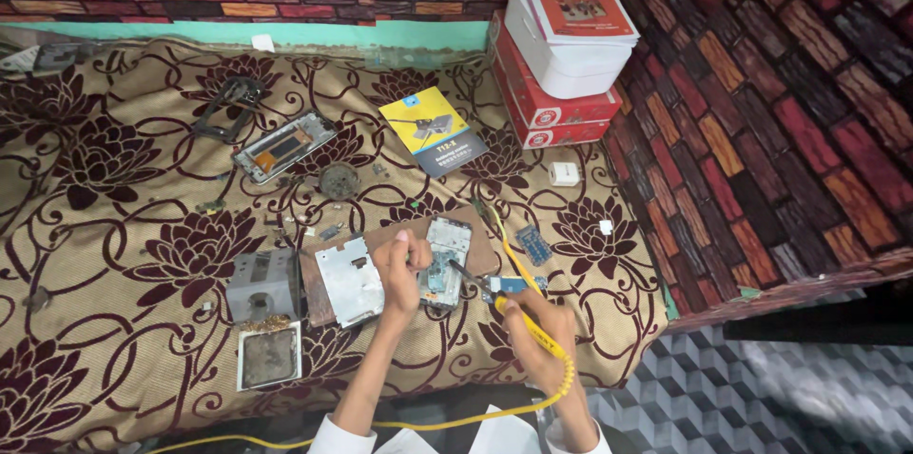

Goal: The person uses a soldering iron to work on a small circuit board placed on a floral-patterned surface. They hold the board with one hand and apply the soldering iron with the other, focusing on specific points on the board. Various electronic components and tools are scattered around the workspace.

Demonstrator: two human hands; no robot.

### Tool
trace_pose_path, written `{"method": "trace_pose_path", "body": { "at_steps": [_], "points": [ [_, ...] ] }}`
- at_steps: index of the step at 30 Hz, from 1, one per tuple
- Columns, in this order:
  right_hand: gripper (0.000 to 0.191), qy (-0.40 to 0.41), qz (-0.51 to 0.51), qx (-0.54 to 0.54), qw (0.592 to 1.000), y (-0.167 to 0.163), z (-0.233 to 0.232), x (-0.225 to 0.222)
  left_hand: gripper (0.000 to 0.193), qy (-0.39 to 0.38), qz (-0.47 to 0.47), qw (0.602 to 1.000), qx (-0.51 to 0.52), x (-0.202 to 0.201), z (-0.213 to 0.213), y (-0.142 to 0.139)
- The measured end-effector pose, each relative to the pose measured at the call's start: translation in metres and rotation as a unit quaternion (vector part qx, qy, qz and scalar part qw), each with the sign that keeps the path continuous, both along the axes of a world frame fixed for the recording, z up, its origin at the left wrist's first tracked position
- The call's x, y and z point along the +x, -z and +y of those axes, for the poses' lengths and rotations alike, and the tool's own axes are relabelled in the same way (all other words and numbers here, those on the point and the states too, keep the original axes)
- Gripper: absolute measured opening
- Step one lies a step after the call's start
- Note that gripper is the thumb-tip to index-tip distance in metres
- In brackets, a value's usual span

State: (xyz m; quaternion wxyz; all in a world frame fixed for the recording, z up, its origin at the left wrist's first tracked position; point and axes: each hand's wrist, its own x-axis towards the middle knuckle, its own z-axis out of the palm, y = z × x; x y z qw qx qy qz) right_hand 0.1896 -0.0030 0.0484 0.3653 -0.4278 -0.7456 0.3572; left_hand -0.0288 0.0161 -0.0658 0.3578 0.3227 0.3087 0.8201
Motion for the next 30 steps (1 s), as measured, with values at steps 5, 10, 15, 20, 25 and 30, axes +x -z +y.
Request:
{"method": "trace_pose_path", "body": {
  "at_steps": [5,10,15,20,25,30],
  "points": [
    [0.021,-0.026,-0.068,0.038,0.997,-0.027,0.008,-0.009,0.041,-0.010,0.028,1.000,0.010,0.001,0.002,0.004],
    [0.026,-0.067,-0.135,0.036,0.988,-0.052,0.029,-0.023,0.042,-0.016,0.030,0.999,-0.008,0.002,0.005,0.006],
    [0.028,-0.089,-0.052,0.291,0.951,-0.057,0.050,-0.045,0.042,-0.014,0.012,1.000,-0.010,0.003,0.005,0.006],
    [0.029,-0.097,-0.219,0.099,0.966,-0.063,0.070,-0.059,0.043,0.004,-0.012,1.000,0.003,0.004,0.005,0.004],
    [0.029,-0.183,-0.197,0.098,0.958,-0.074,0.074,-0.054,0.043,0.005,-0.007,1.000,0.006,0.004,0.002,-0.001],
    [0.029,-0.276,-0.186,0.081,0.939,-0.086,0.086,-0.042,0.043,0.005,-0.001,1.000,0.007,0.004,0.003,-0.005]
  ]
}}
